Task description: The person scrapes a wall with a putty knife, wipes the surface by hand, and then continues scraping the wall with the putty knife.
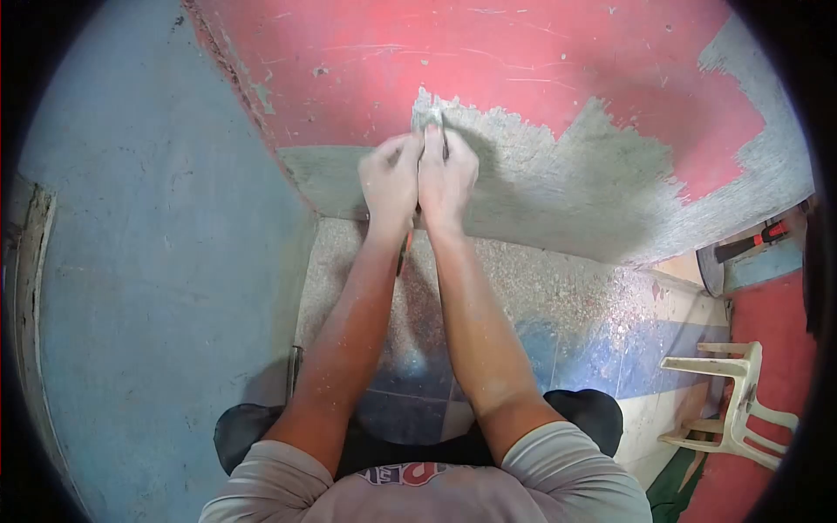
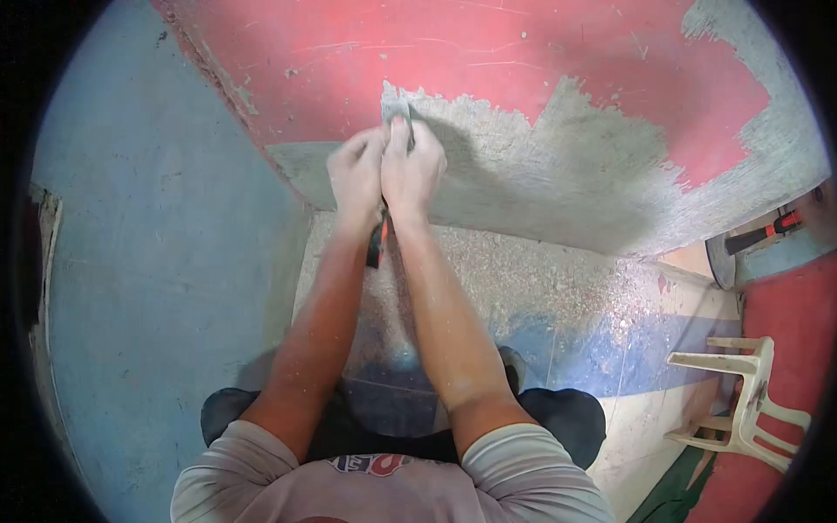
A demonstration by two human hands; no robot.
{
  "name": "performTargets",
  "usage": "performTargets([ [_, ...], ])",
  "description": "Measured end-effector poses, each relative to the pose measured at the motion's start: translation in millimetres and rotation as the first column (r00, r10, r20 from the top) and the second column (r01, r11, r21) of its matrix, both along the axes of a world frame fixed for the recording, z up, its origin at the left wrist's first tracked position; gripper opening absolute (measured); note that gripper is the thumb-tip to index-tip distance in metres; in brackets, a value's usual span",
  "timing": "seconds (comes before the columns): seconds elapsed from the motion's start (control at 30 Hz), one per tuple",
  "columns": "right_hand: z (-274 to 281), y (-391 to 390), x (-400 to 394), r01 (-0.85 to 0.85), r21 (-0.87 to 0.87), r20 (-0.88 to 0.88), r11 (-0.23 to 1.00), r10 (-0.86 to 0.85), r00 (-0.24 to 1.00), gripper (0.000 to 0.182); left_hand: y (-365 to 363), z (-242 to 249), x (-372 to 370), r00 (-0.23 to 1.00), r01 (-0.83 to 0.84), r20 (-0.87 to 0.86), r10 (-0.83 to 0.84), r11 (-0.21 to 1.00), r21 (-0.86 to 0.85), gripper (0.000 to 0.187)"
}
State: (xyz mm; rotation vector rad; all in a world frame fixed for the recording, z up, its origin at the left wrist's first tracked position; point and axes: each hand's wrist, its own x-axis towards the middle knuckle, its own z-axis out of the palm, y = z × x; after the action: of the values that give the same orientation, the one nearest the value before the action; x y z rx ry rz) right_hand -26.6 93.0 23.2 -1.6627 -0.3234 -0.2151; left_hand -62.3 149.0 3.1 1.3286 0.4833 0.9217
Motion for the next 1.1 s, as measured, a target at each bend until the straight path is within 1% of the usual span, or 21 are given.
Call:
performTargets([
  [0.07, -37.1, -2.8, -0.6, -0.002, -0.046, -0.036, 0.999, 0.000, 0.999, 0.032, -3.5, -27.1, -8.5, 0.993, -0.027, -0.116, 0.037, 0.996, 0.087, 0.021],
  [0.1, -35.5, -6.6, -8.4, -0.027, -0.057, -0.098, 0.998, 0.022, 0.995, 0.032, -11.0, -26.5, -14.4, 0.996, -0.004, -0.094, -0.001, 0.998, -0.055, 0.021],
  [0.2, -10.8, -3.0, -0.4, -0.028, -0.070, 0.033, 0.997, 0.030, 0.999, 0.032, -7.7, -9.7, -6.1, 0.998, -0.054, 0.031, 0.054, 0.998, -0.014, 0.021],
  [0.23, 15.2, -0.4, 0.5, -0.025, -0.053, 0.067, 0.998, 0.029, 0.997, 0.033, 2.4, -0.2, 1.6, 0.994, -0.073, 0.091, 0.067, 0.995, 0.071, 0.021],
  [0.3, 36.7, 6.2, 4.3, -0.048, 0.007, 0.038, 0.999, 0.048, 0.998, 0.034, 2.6, 36.7, -2.5, 0.992, 0.038, 0.121, -0.024, 0.992, -0.116, 0.022],
  [0.33, 40.1, 8.0, 4.7, -0.058, 0.040, 0.030, 0.998, 0.057, 0.998, 0.034, 2.8, 47.5, -3.2, 0.987, 0.095, 0.150, -0.065, 0.974, -0.205, 0.022],
  [0.37, 39.9, 4.6, -0.5, -0.046, 0.034, 0.024, 0.998, 0.046, 0.999, 0.035, 4.8, 34.7, 0.2, 0.991, 0.064, 0.126, -0.049, 0.991, -0.118, 0.021],
  [0.4, 33.7, 2.4, -3.7, -0.029, 0.011, -0.002, 1.000, 0.029, 1.000, 0.035, 4.1, 23.2, -0.1, 0.997, 0.042, 0.073, -0.036, 0.996, -0.078, 0.021],
  [0.47, -2.1, -1.4, -3.8, 0.012, -0.034, -0.052, 0.999, -0.014, 0.999, 0.035, -3.1, -0.9, -5.5, 0.999, 0.010, -0.031, -0.010, 1.000, 0.006, 0.020],
  [0.5, -10.9, -2.9, -9.3, 0.023, 0.011, -0.029, 1.000, -0.023, 0.999, 0.035, -6.4, -6.7, -10.8, 0.997, 0.046, -0.057, -0.047, 0.999, -0.011, 0.019],
  [0.6, -21.7, -1.3, 2.2, 0.016, -0.014, 0.091, 1.000, -0.015, 0.996, 0.034, -7.2, -13.7, -5.1, 1.000, -0.014, 0.015, 0.014, 1.000, 0.013, 0.019],
  [0.63, 0.6, -2.2, 4.9, -0.008, -0.064, 0.102, 0.998, 0.015, 0.995, 0.034, -3.7, -0.3, 1.4, 0.994, -0.058, 0.091, 0.053, 0.997, 0.059, 0.019],
  [0.67, 13.4, -0.3, 4.3, -0.039, 0.004, 0.057, 0.999, 0.038, 0.998, 0.035, -1.7, 9.4, 1.3, 0.994, -0.001, 0.110, 0.005, 0.999, -0.038, 0.019],
  [0.73, 25.5, 6.0, 3.6, -0.087, 0.148, -0.023, 0.985, 0.091, 0.996, 0.037, 0.3, 34.9, -1.7, 0.983, 0.117, 0.168, -0.081, 0.968, -0.220, 0.018],
  [0.77, 17.8, 9.2, 3.7, -0.035, 0.137, 0.078, 0.990, 0.025, 0.997, 0.036, 2.0, 27.4, 1.5, 0.984, 0.090, 0.168, -0.061, 0.981, -0.173, 0.019],
  [0.83, -0.5, 4.6, 1.6, 0.006, 0.060, 0.037, 0.998, -0.008, 0.999, 0.036, 3.8, -3.1, 2.6, 0.996, 0.035, 0.086, -0.031, 0.999, -0.039, 0.020],
  [0.9, -34.2, -0.1, -0.1, 0.056, 0.011, -0.005, 0.998, -0.056, 0.998, 0.036, 3.5, -40.4, 2.8, 1.000, -0.015, 0.003, 0.015, 0.992, 0.128, 0.021],
  [1.0, -38.9, -7.4, 1.2, 0.021, -0.036, -0.025, 0.999, -0.022, 0.999, 0.036, -9.5, -37.1, -0.1, 0.999, -0.013, -0.032, 0.013, 1.000, 0.004, 0.022],
  [1.03, -18.5, -4.4, 4.5, 0.034, 0.004, 0.083, 0.999, -0.034, 0.996, 0.036, -7.0, -17.1, 2.9, 0.997, -0.076, 0.038, 0.070, 0.984, 0.161, 0.021],
  [1.1, 25.9, -0.8, 12.5, -0.006, 0.059, 0.074, 0.998, 0.002, 0.997, 0.036, -4.0, 28.6, 9.0, 0.992, 0.005, 0.123, -0.008, 1.000, 0.024, 0.021],
])
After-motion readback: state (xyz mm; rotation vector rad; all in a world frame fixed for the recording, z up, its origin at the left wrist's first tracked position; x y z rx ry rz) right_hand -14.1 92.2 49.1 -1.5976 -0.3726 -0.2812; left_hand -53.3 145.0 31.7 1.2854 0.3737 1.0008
